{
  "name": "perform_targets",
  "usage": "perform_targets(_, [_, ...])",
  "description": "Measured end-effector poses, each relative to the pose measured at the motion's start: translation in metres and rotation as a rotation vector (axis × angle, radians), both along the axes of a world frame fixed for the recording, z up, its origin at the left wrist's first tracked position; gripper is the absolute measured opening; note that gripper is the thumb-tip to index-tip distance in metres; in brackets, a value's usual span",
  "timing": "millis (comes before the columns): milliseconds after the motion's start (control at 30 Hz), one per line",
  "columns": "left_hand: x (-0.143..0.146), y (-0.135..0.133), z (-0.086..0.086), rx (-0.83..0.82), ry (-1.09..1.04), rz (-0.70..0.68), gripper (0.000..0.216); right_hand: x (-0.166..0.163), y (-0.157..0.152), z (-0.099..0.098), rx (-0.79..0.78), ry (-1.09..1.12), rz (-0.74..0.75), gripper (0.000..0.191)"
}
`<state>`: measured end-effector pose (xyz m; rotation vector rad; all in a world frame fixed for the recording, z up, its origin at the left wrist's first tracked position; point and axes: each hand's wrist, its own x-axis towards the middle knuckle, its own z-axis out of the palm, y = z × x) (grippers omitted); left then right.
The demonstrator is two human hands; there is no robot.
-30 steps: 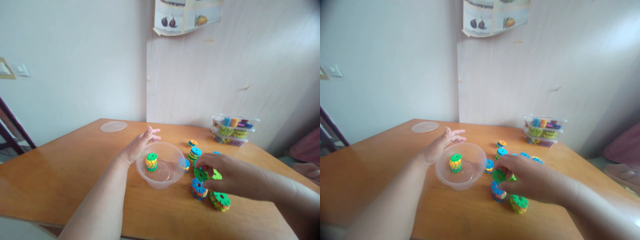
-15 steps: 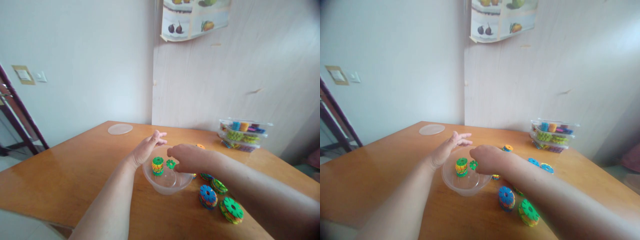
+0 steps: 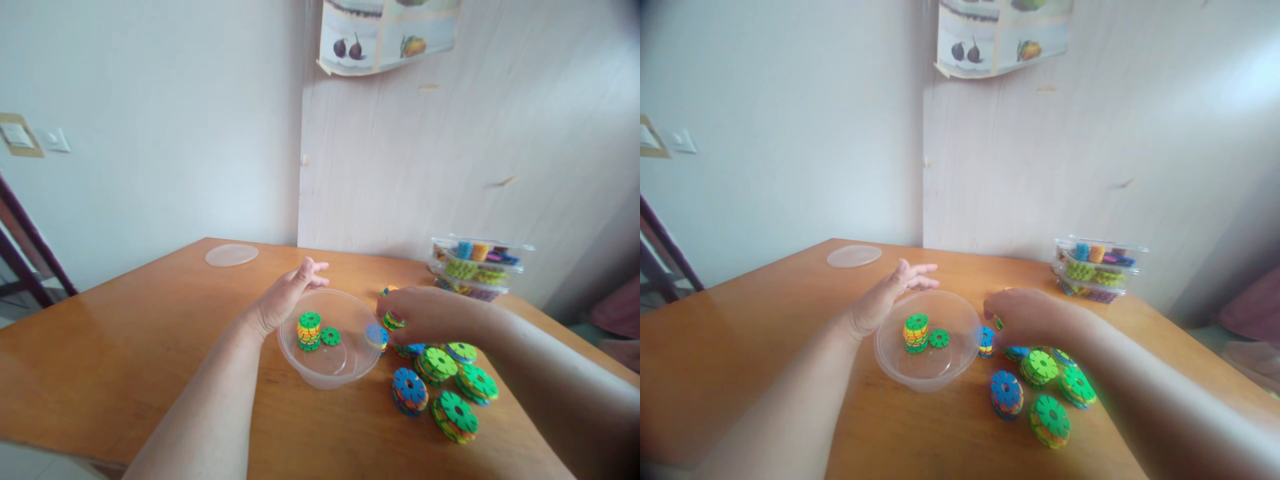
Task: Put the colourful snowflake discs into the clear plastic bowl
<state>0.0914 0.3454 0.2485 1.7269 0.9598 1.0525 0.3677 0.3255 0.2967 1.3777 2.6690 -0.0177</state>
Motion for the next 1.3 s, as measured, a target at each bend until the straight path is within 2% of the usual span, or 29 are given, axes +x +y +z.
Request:
perform_targets(100, [0.000, -0.001, 0.000, -0.008, -0.003, 0.004, 0.094, -0.006, 0.002, -0.011, -0.018, -0.013, 0.004, 0.041])
perform_targets(300, [-0.001, 0.000, -0.001, -0.015, -0.004, -0.004, 0.093, -0.004, 0.007, -0.017, -0.046, 0.017, 0.045, 0.032])
perform_targets(500, [-0.002, -0.001, 0.000, 0.011, 0.064, 0.018, 0.090, 0.005, 0.008, 0.004, 0.117, 0.122, -0.008, 0.033])
perform_targets(600, [-0.003, 0.000, -0.001, 0.040, 0.095, 0.031, 0.087, -0.009, -0.001, 0.018, 0.165, 0.191, 0.027, 0.028])
perform_targets(700, [-0.002, 0.000, -0.001, 0.046, 0.096, 0.033, 0.088, -0.031, -0.013, 0.023, 0.153, 0.199, 0.084, 0.024])
perform_targets(833, [-0.001, 0.000, 0.000, 0.033, 0.085, 0.026, 0.091, -0.055, -0.017, 0.014, 0.106, 0.092, 0.156, 0.023])
perform_targets(1000, [-0.002, 0.000, -0.001, 0.030, 0.080, 0.013, 0.089, -0.071, -0.006, -0.004, 0.127, -0.086, 0.158, 0.023])
perform_targets(1300, [-0.001, -0.001, 0.002, 0.024, 0.069, 0.018, 0.092, -0.076, 0.000, -0.007, 0.142, -0.136, 0.175, 0.026])
